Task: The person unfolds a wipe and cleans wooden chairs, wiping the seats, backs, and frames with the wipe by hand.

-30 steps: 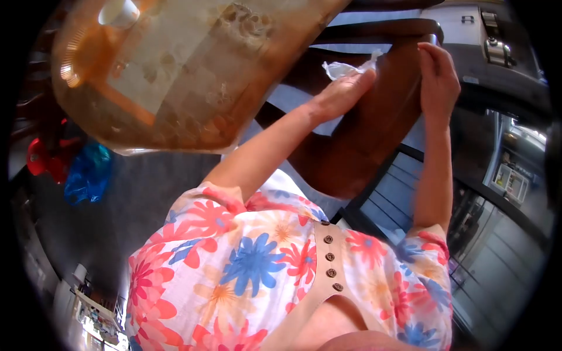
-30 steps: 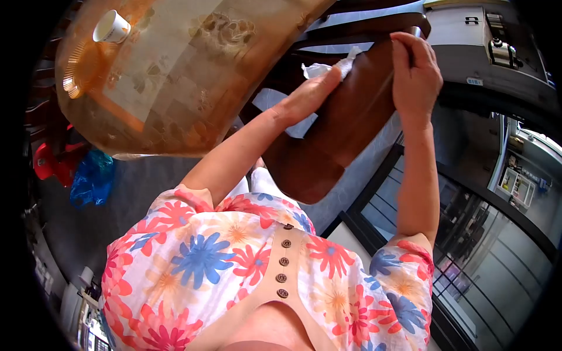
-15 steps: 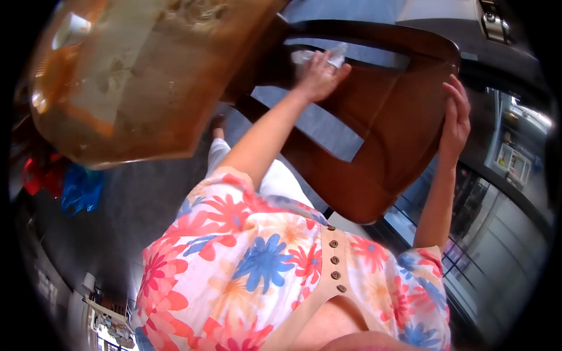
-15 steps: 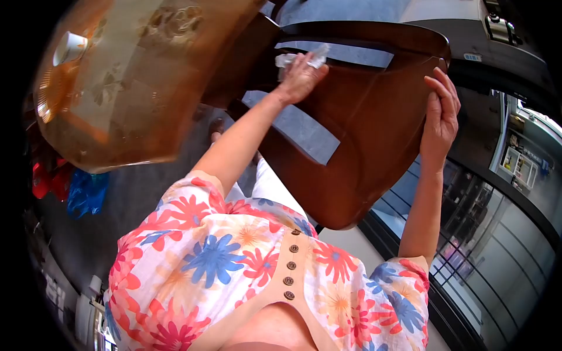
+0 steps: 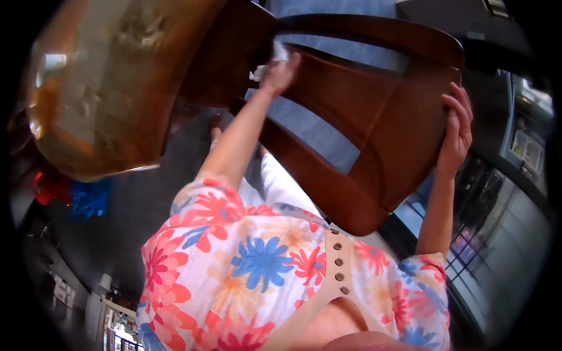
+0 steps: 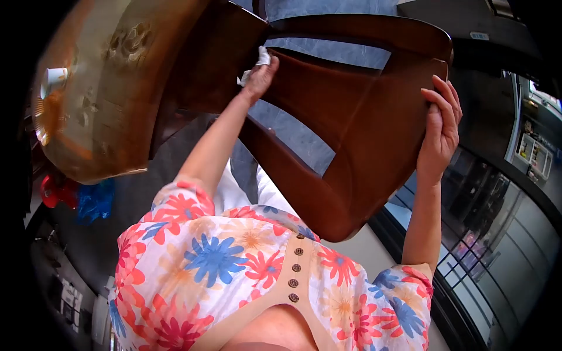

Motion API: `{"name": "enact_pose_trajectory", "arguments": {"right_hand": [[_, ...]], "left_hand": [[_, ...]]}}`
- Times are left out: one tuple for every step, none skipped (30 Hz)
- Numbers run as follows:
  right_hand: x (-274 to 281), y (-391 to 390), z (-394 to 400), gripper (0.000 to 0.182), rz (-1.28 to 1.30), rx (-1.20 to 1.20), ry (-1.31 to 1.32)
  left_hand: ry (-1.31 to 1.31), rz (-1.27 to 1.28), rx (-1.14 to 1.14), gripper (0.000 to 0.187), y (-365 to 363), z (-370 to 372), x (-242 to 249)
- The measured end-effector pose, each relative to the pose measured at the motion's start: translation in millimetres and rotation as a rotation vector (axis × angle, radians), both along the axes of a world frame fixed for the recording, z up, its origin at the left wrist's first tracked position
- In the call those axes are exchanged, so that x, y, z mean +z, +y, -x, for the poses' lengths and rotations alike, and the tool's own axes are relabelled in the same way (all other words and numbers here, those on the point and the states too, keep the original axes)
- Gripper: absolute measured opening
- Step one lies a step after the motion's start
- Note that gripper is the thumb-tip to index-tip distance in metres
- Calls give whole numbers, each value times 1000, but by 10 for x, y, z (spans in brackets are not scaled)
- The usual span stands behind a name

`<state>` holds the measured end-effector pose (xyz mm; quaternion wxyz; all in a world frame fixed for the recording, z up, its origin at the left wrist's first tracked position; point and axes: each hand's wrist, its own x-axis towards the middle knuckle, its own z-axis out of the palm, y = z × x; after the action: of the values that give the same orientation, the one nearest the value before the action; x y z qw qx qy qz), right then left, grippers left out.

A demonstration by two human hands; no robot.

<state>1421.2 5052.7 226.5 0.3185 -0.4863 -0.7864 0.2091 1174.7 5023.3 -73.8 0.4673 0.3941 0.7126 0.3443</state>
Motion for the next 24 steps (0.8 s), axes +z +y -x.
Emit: {"name": "enact_pose_trajectory", "arguments": {"right_hand": [[-6, 2, -20, 23, -11, 0, -12], [-7, -5, -38, 23, -12, -12, -19], [-10, -14, -54, 22, -15, -22, -26], [-6, -17, -54, 22, -23, -26, -34], [0, -16, -51, 22, -36, -26, -50], [3, -11, -42, 22, -44, -26, -60], [10, -12, -31, 22, -51, -26, -72], [11, -14, -28, 22, -57, -26, -86], [13, -5, -29, 22, -64, -15, -84], [7, -2, -27, 22, -70, -8, -82], [-6, -5, -29, 22, -74, -3, -81], [-9, 6, -32, 22, -75, 4, -78], [0, 20, -37, 22, -75, 10, -78], [5, 27, -59, 22, -73, 14, -81], [9, 28, -80, 23, -74, 20, -86], [6, 44, -85, 23, -81, 28, -84], [3, 61, -80, 23, -92, 36, -76], [0, 74, -76, 23, -97, 40, -72], [-4, 83, -76, 23, -103, 47, -68], [-3, 89, -75, 23, -107, 50, -64], [7, 89, -40, 23, -122, 59, -60], [3, 106, -26, 23, -135, 67, -58], [12, 110, -10, 24, -147, 73, -58], [12, 98, 21, 24, -141, 66, -54]], "left_hand": [[-59, 29, -186, 41, 47, -65, 264], [-32, -120, -194, 47, -22, -285, 508], [14, -307, -171, 53, -108, -552, 771], [54, -455, -166, 60, -185, -789, 1012], [61, -528, -190, 67, -299, -1019, 1221], [20, -437, -354, 85, -397, -1211, 1361], [-42, -442, -376, 86, -465, -1203, 1506], [-105, -445, -397, 87, -497, -1178, 1611], [-129, -492, -393, 84, -499, -1118, 1554], [-154, -538, -392, 82, -479, -1015, 1424], [38, -602, -399, 78, -405, -919, 1210], [210, -518, -337, 74, -390, -806, 946], [374, -511, -210, 72, -357, -723, 656], [596, -556, -137, 63, -278, -620, 310], [370, -437, -56, 55, -202, -463, 240], [199, -163, -124, 56, -148, -242, 263], [133, -69, -28, 68, -155, -154, 141], [93, -115, 105, 78, -246, -155, -9], [90, -92, 114, 78, -246, -175, 76], [88, -66, 120, 79, -253, -208, 226], [56, -125, 90, 75, -266, -223, 385], [22, -183, 59, 70, -251, -284, 537], [-138, -236, -34, 58, -214, -397, 648], [-707, -343, 173, 50, -266, -639, 999]]}}
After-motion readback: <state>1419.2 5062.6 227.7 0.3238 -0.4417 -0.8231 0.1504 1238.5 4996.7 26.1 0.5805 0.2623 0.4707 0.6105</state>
